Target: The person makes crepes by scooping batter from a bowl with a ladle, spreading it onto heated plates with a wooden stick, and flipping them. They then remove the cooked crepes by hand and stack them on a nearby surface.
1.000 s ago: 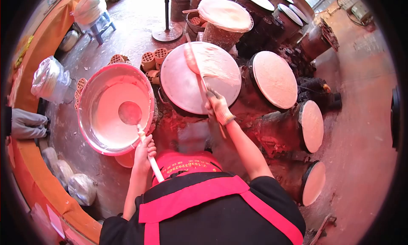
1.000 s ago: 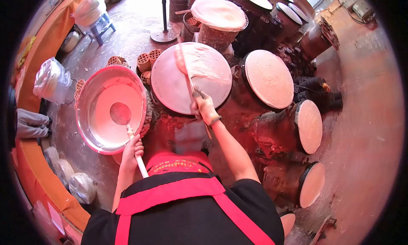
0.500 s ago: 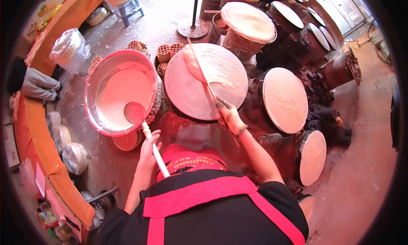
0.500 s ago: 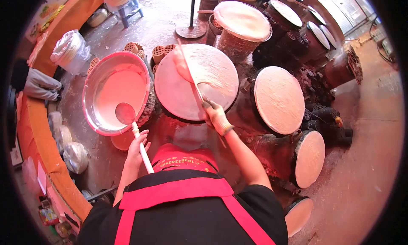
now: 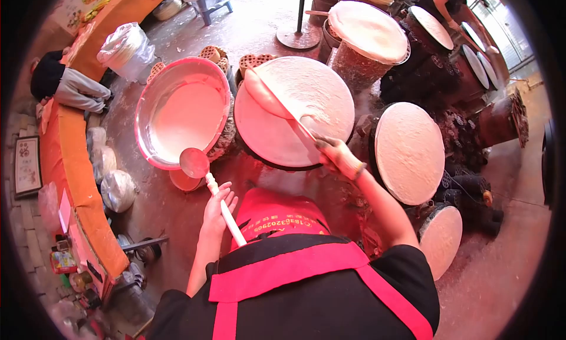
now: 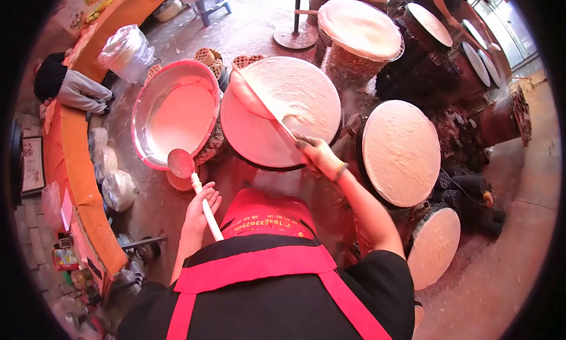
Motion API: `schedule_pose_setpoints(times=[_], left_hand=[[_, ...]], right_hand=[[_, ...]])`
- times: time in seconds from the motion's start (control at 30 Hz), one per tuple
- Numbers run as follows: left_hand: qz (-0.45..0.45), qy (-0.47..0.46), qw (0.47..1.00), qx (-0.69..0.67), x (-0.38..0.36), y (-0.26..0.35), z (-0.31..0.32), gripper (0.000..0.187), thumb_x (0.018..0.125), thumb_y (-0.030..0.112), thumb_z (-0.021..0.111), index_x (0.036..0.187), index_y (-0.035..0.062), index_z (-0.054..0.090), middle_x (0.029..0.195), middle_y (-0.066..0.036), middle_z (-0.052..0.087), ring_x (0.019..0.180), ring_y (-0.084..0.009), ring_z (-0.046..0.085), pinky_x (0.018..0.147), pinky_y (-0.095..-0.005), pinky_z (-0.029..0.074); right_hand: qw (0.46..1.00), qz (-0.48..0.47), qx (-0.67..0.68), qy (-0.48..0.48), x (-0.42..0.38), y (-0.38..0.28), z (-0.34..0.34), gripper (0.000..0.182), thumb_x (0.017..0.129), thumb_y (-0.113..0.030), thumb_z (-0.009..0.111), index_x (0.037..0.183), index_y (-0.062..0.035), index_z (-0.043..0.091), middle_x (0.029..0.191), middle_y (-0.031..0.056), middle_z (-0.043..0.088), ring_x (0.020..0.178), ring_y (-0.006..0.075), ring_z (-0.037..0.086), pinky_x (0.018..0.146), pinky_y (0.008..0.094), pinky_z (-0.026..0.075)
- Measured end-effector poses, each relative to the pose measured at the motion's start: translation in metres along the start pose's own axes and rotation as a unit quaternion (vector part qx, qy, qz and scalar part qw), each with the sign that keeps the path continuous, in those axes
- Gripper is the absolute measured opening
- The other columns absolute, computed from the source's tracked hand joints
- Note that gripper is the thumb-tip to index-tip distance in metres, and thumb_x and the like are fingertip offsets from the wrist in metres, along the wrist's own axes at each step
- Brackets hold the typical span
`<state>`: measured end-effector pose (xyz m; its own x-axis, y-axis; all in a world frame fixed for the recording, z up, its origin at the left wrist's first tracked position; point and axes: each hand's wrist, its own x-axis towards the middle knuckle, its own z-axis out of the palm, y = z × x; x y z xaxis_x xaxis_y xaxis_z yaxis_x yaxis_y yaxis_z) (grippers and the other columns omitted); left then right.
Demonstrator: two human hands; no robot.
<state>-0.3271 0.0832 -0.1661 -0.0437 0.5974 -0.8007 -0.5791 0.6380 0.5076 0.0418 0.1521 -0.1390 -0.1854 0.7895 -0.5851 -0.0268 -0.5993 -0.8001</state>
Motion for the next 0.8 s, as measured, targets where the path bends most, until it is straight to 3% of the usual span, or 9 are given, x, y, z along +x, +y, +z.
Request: schedule_pose_setpoints(times=[0.1, 0.17, 0.23, 0.37, 0.47, 0.57, 0.63, 0.7, 0.8], left_hand=[[-0.004, 0.015, 1.000, -0.003, -0.001, 0.003, -0.004, 0.027, 0.086, 0.008, 0.062, 0.113, 0.0081, 0.061, 0.102, -0.003, 0.057, 0.098, -0.0154, 0.056, 0.089, -0.0327, 0.052], [0.007, 0.029, 1.000, 0.003, -0.008, 0.008, -0.001, 0.028, 0.085, 0.008, 0.063, 0.113, 0.0080, 0.061, 0.103, -0.004, 0.058, 0.096, -0.0158, 0.057, 0.087, -0.0319, 0.053], [0.015, 0.035, 0.999, 0.011, -0.015, 0.013, 0.005, 0.028, 0.085, 0.008, 0.063, 0.113, 0.0077, 0.061, 0.103, -0.005, 0.058, 0.096, -0.0160, 0.057, 0.087, -0.0315, 0.053], [0.044, 0.059, 0.997, 0.008, -0.029, 0.011, 0.007, 0.027, 0.086, 0.005, 0.061, 0.113, 0.0066, 0.059, 0.105, -0.007, 0.059, 0.099, -0.0186, 0.060, 0.088, -0.0326, 0.053], [0.057, 0.090, 0.994, 0.006, -0.045, 0.006, 0.002, 0.026, 0.088, 0.004, 0.060, 0.114, 0.0060, 0.057, 0.106, -0.006, 0.059, 0.104, -0.0191, 0.060, 0.091, -0.0326, 0.052], [0.053, 0.100, 0.994, 0.005, -0.057, 0.003, -0.007, 0.026, 0.089, 0.003, 0.058, 0.114, 0.0062, 0.057, 0.106, -0.005, 0.059, 0.105, -0.0191, 0.060, 0.092, -0.0327, 0.051], [0.045, 0.097, 0.994, 0.011, -0.065, 0.001, -0.009, 0.026, 0.089, 0.003, 0.059, 0.114, 0.0061, 0.057, 0.106, -0.005, 0.059, 0.105, -0.0191, 0.060, 0.091, -0.0326, 0.052], [0.039, 0.103, 0.994, 0.025, -0.069, 0.004, -0.006, 0.024, 0.088, 0.004, 0.060, 0.113, 0.0061, 0.058, 0.103, -0.006, 0.059, 0.099, -0.0179, 0.061, 0.088, -0.0316, 0.053], [0.041, 0.098, 0.992, 0.061, -0.062, 0.018, -0.009, 0.022, 0.088, 0.007, 0.062, 0.110, 0.0069, 0.060, 0.095, -0.004, 0.061, 0.090, -0.0169, 0.062, 0.081, -0.0307, 0.054]], right_hand=[[0.999, 0.003, 0.021, -0.039, -0.019, 0.006, -0.050, 0.047, 0.094, -0.034, 0.057, 0.138, -0.0188, 0.049, 0.058, -0.0036, 0.045, 0.040, 0.0061, 0.034, 0.035, 0.0231, 0.025], [0.994, 0.018, -0.028, 0.102, 0.003, 0.002, -0.057, 0.045, 0.094, -0.034, 0.057, 0.136, -0.0196, 0.051, 0.057, -0.0029, 0.046, 0.039, 0.0070, 0.035, 0.034, 0.0244, 0.025], [0.984, -0.013, 0.100, 0.150, 0.025, -0.010, -0.049, 0.044, 0.093, -0.033, 0.058, 0.135, -0.0184, 0.053, 0.054, -0.0027, 0.046, 0.036, 0.0084, 0.035, 0.033, 0.0266, 0.025], [0.998, 0.015, -0.055, -0.036, 0.028, -0.022, -0.033, 0.048, 0.092, -0.029, 0.060, 0.136, -0.0129, 0.050, 0.056, -0.0036, 0.044, 0.041, 0.0062, 0.037, 0.036, 0.0242, 0.027], [0.995, 0.023, 0.018, -0.091, 0.017, 0.003, -0.066, 0.044, 0.092, -0.029, 0.060, 0.133, -0.0124, 0.055, 0.056, -0.0047, 0.045, 0.041, 0.0050, 0.037, 0.038, 0.0215, 0.028], [0.993, 0.038, -0.108, 0.022, 0.019, -0.028, -0.073, 0.046, 0.092, -0.029, 0.060, 0.134, -0.0105, 0.053, 0.057, -0.0051, 0.046, 0.040, 0.0054, 0.036, 0.037, 0.0216, 0.029], [1.000, -0.012, -0.009, 0.025, 0.035, -0.033, -0.065, 0.044, 0.092, -0.031, 0.059, 0.132, -0.0121, 0.055, 0.059, -0.0047, 0.048, 0.041, 0.0057, 0.038, 0.036, 0.0224, 0.030], [0.997, 0.014, -0.076, 0.008, 0.053, -0.013, -0.049, 0.042, 0.092, -0.037, 0.059, 0.129, -0.0179, 0.058, 0.059, -0.0054, 0.047, 0.042, 0.0046, 0.040, 0.036, 0.0227, 0.030], [0.992, 0.029, -0.114, -0.053, -0.015, -0.004, -0.038, 0.041, 0.093, -0.034, 0.058, 0.133, -0.0266, 0.055, 0.056, -0.0054, 0.045, 0.041, 0.0049, 0.037, 0.036, 0.0222, 0.027]])
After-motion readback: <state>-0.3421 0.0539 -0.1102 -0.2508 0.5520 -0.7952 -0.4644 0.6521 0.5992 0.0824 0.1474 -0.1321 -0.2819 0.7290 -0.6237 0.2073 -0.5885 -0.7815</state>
